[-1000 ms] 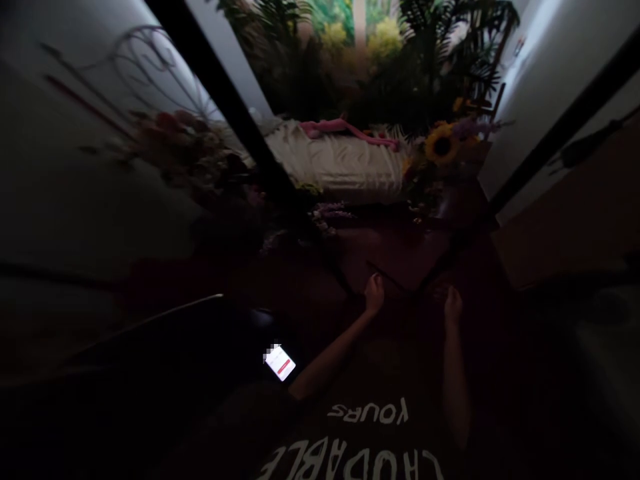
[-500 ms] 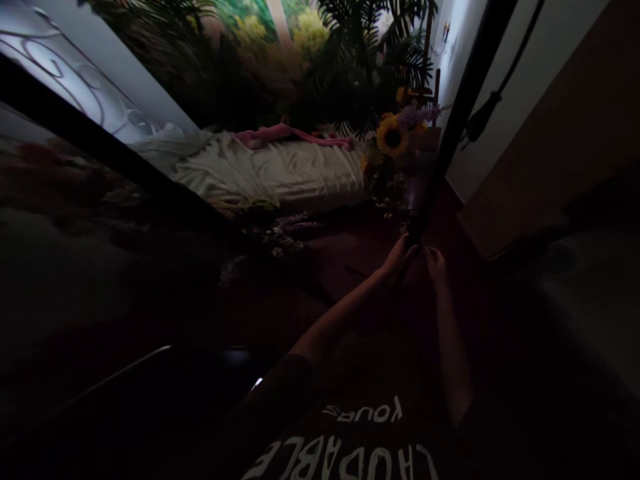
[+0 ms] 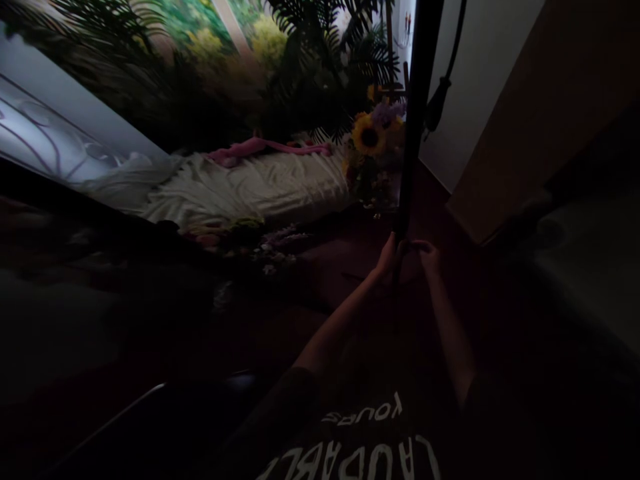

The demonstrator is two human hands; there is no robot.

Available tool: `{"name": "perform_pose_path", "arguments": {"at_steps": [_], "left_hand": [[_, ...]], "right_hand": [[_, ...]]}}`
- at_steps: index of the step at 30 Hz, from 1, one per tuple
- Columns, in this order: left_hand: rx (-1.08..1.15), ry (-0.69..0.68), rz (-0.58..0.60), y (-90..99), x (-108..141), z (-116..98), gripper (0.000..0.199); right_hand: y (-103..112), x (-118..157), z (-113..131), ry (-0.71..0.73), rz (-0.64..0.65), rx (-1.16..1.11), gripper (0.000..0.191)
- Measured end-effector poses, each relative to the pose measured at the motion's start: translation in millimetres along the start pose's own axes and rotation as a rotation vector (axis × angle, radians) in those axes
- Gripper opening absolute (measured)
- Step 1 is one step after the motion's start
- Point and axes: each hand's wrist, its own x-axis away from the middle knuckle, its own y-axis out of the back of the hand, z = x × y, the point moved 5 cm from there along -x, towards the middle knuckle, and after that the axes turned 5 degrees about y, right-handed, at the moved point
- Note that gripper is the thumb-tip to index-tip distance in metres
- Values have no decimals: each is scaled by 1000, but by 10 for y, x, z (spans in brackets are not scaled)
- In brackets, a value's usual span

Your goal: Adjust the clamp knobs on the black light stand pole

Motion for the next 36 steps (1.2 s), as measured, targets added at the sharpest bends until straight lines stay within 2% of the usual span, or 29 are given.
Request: {"name": "perform_pose_path", "arguments": {"at_steps": [2, 6, 9, 11, 15, 19, 23, 28, 31, 33, 36], "left_hand": [[12, 3, 13, -4, 2, -4, 28], [37, -13, 23, 5, 22, -37, 24], [-8, -47, -28, 39, 19, -74, 24], [-92, -120, -74, 74, -6, -136, 23], [-195, -281, -125, 144, -131, -374, 25], [-68, -257, -200, 237, -321, -672, 37], [32, -229, -171, 251, -443, -939, 41], [105, -225, -150, 249, -478, -1035, 44], [118, -221, -141, 243, -479, -1030, 46], [116, -224, -125, 238, -473, -1040, 45], [121, -236, -124, 253, -452, -1075, 42]], "right_hand": [[-2, -8, -6, 51, -37, 24, 18], [-25, 38, -36, 84, -56, 25, 18], [-43, 111, 15, 151, -49, 59, 19], [-66, 174, 86, 214, -24, 85, 22], [-121, 281, 185, 212, 50, 81, 33], [-128, 299, 246, 176, 57, 119, 39], [-130, 257, 268, 179, 58, 175, 44], [-109, 132, 182, 116, -11, 201, 47], [-109, 20, 152, 56, -33, 200, 37], [-115, -42, 132, -53, -19, 176, 27], [-157, -64, 87, -311, 74, 34, 16]]}}
